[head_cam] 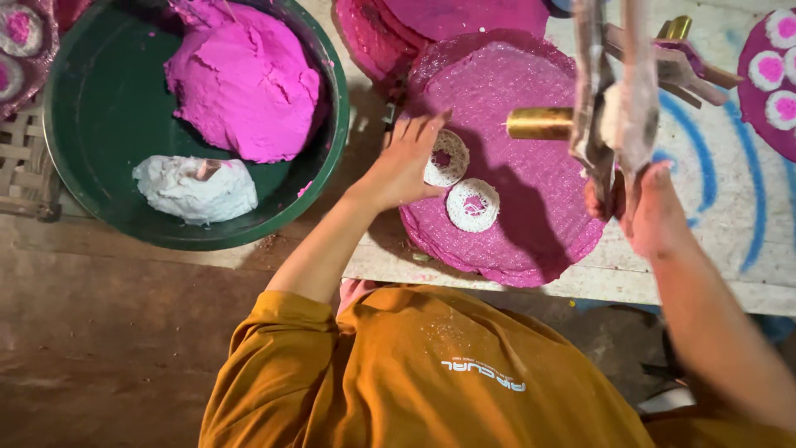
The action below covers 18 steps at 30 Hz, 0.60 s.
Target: The person applies a pink dough mixture to a circular base using a specialized handheld molding tool and a small stick. They create small white ring patterns on the surface and refill the tool with more dough from a bucket.
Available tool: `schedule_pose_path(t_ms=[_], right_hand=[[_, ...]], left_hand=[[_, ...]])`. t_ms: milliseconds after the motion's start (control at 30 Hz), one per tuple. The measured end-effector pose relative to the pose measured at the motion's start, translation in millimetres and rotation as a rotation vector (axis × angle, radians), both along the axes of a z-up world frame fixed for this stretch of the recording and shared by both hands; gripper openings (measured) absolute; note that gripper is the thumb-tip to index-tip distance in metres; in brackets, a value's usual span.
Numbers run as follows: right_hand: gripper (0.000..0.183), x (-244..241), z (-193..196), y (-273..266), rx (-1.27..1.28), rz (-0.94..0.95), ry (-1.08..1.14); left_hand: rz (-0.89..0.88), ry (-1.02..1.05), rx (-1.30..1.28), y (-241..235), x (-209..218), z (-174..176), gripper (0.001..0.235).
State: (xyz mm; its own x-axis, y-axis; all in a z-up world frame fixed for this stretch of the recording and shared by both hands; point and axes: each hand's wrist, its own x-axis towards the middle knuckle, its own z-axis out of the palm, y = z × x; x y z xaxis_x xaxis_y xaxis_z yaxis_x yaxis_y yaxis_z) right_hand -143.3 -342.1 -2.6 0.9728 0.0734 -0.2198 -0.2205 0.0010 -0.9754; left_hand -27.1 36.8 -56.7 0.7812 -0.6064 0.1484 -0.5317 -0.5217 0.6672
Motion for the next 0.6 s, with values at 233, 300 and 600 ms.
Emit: schedule_pose_path(t_ms=[233, 300, 600], right_hand=[[0.095, -45.8, -22.3, 21.8, 0.188, -0.142, -0.057], [0.098, -50.1, -20.2, 24.4, 0.160, -0.161, -0.046], [0.095, -66.8, -14.0, 28.4, 0.229, -0.238, -0.101]], left_hand=[[-0.002, -0.034, 0.033, 0.7, -6.0, 3.9, 0.110], [-0.002, -0.018, 0.043, 2.3, -5.8, 6.6, 0.110], [-0.034, -0.280, 0.118, -8.9, -21.0, 5.0, 0.049]])
